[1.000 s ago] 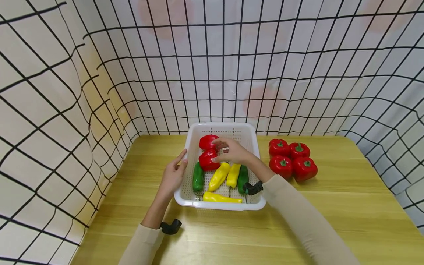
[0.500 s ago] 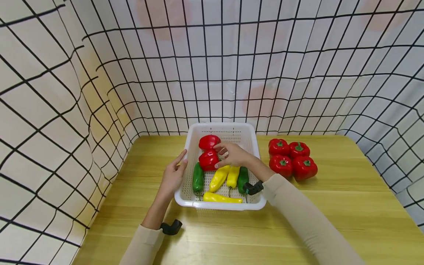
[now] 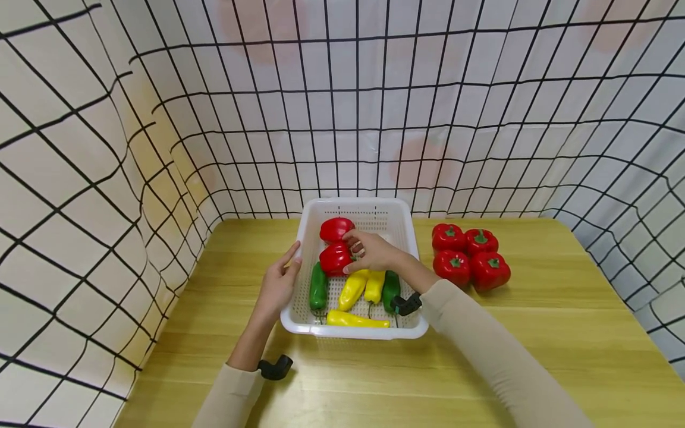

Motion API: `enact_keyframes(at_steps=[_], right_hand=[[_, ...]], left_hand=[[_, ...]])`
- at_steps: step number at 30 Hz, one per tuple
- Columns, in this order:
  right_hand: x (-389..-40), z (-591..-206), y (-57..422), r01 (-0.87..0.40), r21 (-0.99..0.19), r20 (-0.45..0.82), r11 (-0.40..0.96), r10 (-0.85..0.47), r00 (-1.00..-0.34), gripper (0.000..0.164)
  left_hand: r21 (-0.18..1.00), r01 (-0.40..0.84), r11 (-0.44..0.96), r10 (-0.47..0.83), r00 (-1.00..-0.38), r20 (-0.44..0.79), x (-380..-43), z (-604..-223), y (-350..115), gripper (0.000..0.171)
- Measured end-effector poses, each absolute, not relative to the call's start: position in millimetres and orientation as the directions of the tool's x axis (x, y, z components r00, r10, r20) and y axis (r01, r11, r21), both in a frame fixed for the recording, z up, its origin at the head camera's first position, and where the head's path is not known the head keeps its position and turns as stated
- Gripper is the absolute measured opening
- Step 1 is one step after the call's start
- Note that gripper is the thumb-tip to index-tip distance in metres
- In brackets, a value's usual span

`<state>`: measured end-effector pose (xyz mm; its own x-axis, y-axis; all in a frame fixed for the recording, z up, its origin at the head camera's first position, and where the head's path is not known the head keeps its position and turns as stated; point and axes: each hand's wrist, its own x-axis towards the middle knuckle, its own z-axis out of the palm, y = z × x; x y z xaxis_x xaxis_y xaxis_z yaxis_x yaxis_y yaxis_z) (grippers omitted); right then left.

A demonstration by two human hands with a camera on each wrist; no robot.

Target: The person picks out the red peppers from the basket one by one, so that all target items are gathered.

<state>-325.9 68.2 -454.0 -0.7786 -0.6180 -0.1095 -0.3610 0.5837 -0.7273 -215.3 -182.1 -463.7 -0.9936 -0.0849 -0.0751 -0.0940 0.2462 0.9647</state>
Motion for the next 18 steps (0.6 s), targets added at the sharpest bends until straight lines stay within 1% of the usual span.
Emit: enact_keyframes(at_steps=[4,13,18], right_hand=[[-325.7,-453.5,68.3,-0.360,-0.728,-0.109,0.584,-0.617,-0.780,0.072],[-324.4,-452.5,70.0,-0.324,-0.784,-0.103,0.529,-0.626,-0.773,0.069],[-325.1,-449.1,71.7,-0.308,-0.804,-0.087,0.509,-0.614,-0.785,0.066]], left_hand=[[0.964,-0.094,0.250,-0.084,-0.994,-0.075,-215.0,-462.0,-182.0,0.046],[0.964,-0.094,0.250,-0.081,-0.994,-0.076,-214.3,-460.9,-181.1,0.046],[0.962,-0.093,0.256,-0.086,-0.994,-0.074,-215.1,-461.1,-182.0,0.046]])
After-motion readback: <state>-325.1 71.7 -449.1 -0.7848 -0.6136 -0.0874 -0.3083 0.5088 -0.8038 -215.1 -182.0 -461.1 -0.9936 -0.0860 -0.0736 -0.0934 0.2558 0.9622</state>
